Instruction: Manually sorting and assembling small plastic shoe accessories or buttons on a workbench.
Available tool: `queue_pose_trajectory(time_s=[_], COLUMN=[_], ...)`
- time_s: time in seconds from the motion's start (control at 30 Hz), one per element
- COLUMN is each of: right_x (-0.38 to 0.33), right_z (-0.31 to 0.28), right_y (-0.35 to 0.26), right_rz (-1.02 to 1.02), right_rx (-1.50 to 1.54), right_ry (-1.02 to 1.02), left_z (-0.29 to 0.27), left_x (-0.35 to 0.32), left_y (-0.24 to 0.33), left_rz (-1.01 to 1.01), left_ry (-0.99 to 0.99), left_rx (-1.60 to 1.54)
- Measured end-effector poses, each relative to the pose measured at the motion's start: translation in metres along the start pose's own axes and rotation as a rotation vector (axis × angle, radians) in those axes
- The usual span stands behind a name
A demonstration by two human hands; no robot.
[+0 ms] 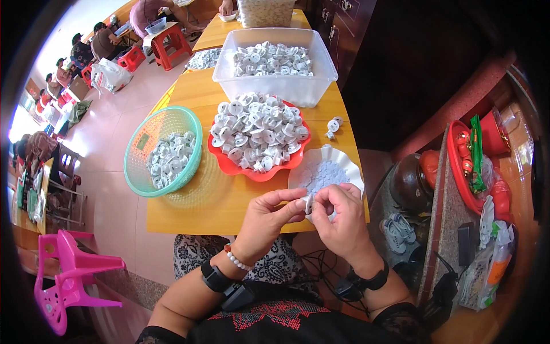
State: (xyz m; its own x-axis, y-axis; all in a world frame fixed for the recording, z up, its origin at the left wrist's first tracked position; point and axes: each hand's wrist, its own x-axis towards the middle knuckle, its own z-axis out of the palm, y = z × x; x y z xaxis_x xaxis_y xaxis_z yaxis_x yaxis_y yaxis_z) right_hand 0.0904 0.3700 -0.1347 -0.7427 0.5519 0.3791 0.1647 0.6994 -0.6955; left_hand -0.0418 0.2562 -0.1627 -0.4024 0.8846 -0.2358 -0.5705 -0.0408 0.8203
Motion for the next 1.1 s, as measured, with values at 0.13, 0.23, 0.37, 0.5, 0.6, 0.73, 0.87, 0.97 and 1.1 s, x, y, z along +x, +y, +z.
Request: queue_pose_trajectory(time_s=[0.13,0.23,0.37,0.5,0.6,0.73,0.87,0.97,1.1], right_x=[0.0,-0.001,-0.002,-0.002,-0.002,-0.001,0.0,0.002,0.005], right_z=[-0.001,-0.001,-0.001,-0.004,-0.007,-0.004,0.0,0.002,0.003], right_y=[-0.001,-0.002,-0.002,-0.001,0.0,0.0,0.001,0.0,0.006], right_rz=[0.001,0.008,0.005,0.02,0.041,0.013,-0.008,-0.004,0.061], right_rx=[-0.003,0.01,-0.012,0.035,0.094,0.064,0.055,0.065,0.073], right_ry=[0.011,0.013,0.007,0.026,0.043,0.039,0.038,0.016,-0.044], left_z=[-0.004,-0.001,-0.002,-0.006,-0.004,-0.003,-0.002,-0.005,-0.026], left_x=[0.001,0.0,0.0,0.002,0.002,0.001,0.0,0.0,0.008], left_y=[0.001,0.002,0.0,0.003,0.005,0.006,0.007,0.007,0.026], left_rz=[0.06,0.036,0.014,0.014,0.017,0.027,0.046,0.039,0.244], left_ry=[-0.054,-0.055,-0.034,-0.023,-0.024,-0.045,-0.04,-0.033,0.107], left_rx=[0.091,0.092,0.039,0.004,0.024,0.042,0.049,0.051,0.244])
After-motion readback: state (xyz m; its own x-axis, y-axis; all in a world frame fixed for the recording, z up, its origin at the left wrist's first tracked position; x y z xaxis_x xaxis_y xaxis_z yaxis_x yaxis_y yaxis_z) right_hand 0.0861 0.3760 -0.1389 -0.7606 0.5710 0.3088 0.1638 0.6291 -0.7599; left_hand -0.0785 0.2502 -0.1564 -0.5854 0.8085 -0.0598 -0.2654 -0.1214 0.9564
